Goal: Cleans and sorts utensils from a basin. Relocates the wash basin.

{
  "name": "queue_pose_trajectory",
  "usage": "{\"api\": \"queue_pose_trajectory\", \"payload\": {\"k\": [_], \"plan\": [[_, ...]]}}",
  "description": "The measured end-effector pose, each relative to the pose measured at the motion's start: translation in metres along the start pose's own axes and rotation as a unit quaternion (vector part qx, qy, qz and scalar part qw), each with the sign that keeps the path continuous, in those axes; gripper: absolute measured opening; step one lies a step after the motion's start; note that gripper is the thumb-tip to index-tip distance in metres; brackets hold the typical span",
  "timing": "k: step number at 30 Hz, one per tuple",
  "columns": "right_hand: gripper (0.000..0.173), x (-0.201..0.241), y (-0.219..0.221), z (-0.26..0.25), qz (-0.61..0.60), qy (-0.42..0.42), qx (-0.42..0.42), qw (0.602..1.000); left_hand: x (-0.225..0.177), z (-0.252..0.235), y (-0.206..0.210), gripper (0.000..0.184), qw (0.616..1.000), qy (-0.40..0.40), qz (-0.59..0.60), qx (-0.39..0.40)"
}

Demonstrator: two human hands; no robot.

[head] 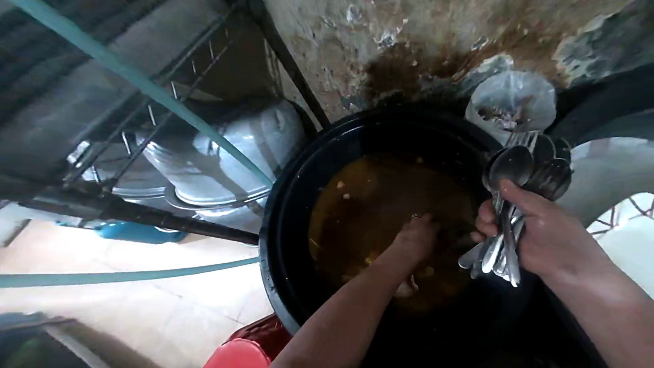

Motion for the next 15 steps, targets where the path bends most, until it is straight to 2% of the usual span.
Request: {"api": "queue_pose_trajectory", "payload": {"k": [2,5,8,11,15], "plan": [[0.023,-0.003,-0.003,-0.001,0.022,-0.016,0.039,0.999,0.003,0.010,-0.011,0.039,0.998,0.031,0.025,0.041],[0.029,0.000,-0.001,0.000,0.069,-0.028,0.066,0.995,0.006,0.042,-0.051,0.027,0.991,0.037,0.098,0.078],[0.022,0.003,0.005,0.005,0.084,-0.006,0.026,0.996,0.005,0.070,-0.090,0.015,0.973,0.065,0.219,-0.027],[0.019,0.001,0.010,0.008,0.057,-0.019,-0.030,0.998,-0.011,0.092,-0.120,0.010,0.925,0.112,0.340,-0.126],[0.012,0.001,0.009,0.009,0.089,-0.066,-0.047,0.993,-0.031,0.087,-0.130,0.005,0.858,0.144,0.458,-0.180]]}}
Point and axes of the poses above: each hand's wrist, its own z-axis away from the middle knuckle, its own y-axis out of the palm, x = y × z, the point moved 3 cm from there along -z, towards the middle knuckle, and after that the axes turned 15 degrees about -y, right-handed, at the moved point
